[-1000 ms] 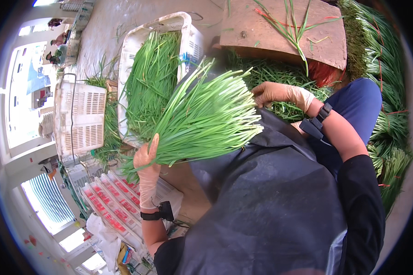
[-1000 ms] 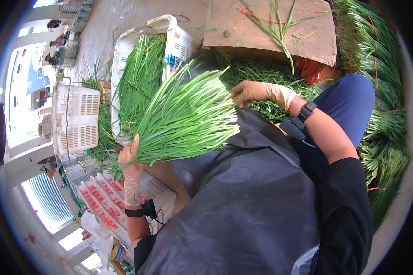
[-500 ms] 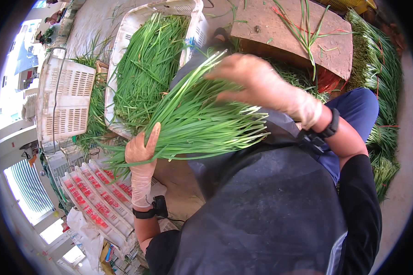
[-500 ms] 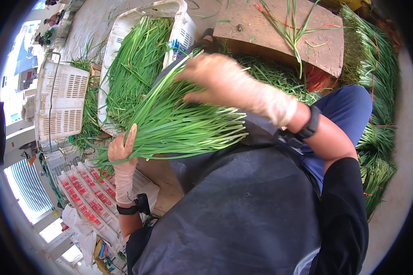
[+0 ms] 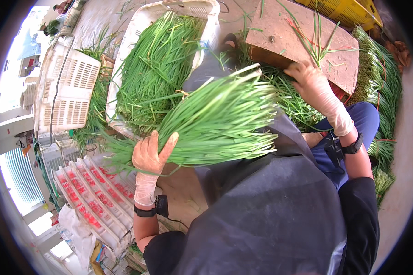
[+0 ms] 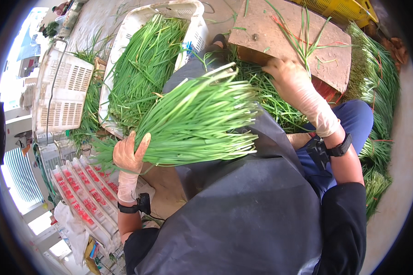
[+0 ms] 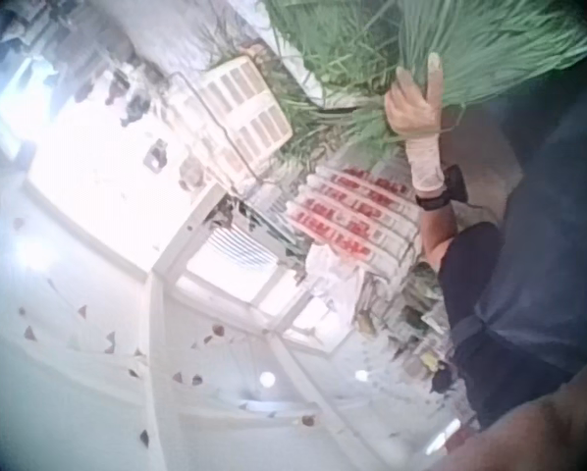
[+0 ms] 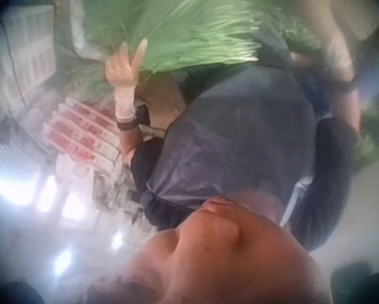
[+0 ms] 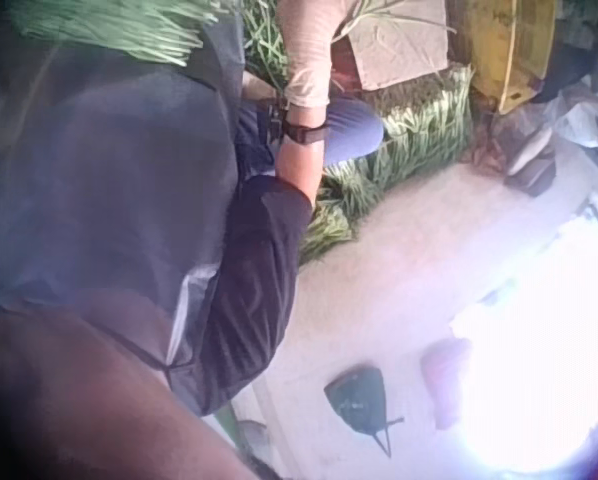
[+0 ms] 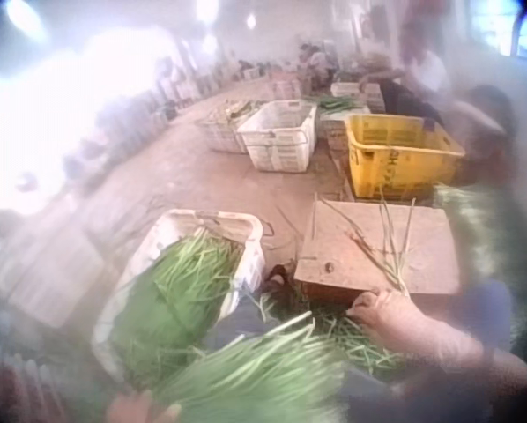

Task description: The person bundles green onions by cleaning individual stalks, grouping them, and securing the bundles with red ties.

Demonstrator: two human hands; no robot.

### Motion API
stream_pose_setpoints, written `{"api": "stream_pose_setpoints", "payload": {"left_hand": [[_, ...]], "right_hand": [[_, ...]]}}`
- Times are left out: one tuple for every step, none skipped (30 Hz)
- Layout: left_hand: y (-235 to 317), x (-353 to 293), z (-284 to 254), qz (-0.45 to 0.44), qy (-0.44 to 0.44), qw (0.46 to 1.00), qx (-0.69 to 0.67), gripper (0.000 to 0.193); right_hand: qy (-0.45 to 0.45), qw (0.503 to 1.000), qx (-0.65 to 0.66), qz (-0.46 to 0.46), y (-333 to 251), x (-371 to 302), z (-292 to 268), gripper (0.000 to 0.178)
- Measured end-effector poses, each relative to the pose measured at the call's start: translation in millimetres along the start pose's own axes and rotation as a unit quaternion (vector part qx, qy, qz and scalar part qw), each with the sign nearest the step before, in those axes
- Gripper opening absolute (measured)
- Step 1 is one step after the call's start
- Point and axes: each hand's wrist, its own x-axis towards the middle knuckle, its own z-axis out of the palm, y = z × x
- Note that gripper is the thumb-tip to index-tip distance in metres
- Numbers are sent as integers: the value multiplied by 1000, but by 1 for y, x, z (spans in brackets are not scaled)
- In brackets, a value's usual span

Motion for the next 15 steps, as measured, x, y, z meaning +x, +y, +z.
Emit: {"api": "stream_pose_setpoints", "payload": {"left_hand": [[0,-5,-1,19,10,1000,12,55],[1,-8,-1,39,22,999,24,54],[0,-5,0,51,32,998,29,53],[0,-1,-4,53,32,998,28,53],[-2,8,-7,71,36,996,27,53],[-3,12,-10,84,36,995,31,52],[-2,13,-10,83,43,995,29,53],[-3,16,-10,85,46,995,30,53],[-2,17,-11,83,49,995,19,53],[-2,18,-11,83,53,995,8,53],[-3,19,-10,82,53,995,7,53],[-4,14,-6,81,46,996,9,53],[-5,11,-5,82,42,996,10,53],[-6,7,-3,82,40,996,7,53],[-6,4,-1,78,29,997,1,53]], "right_hand": [[-21,975,219,17,-22,17,-24,31],[-41,904,424,38,-45,36,-48,35],[-35,910,414,-4,-65,51,-58,33],[-30,912,405,-48,-85,66,-63,33],[-60,914,400,-45,-103,78,-64,31],[-93,912,397,-49,-121,90,-58,30],[-167,870,462,-48,-131,102,-44,30],[-239,818,520,-45,-133,114,-31,30],[-241,818,520,-46,-133,121,-24,30],[-241,733,636,-21,-132,126,-18,29],[-234,632,739,5,-129,130,-14,28],[-208,576,790,14,-120,131,-18,27],[-171,546,820,-20,-107,128,-24,28],[-107,526,843,-24,-94,120,-32,27],[-90,447,886,-87,-68,118,-34,22]]}}
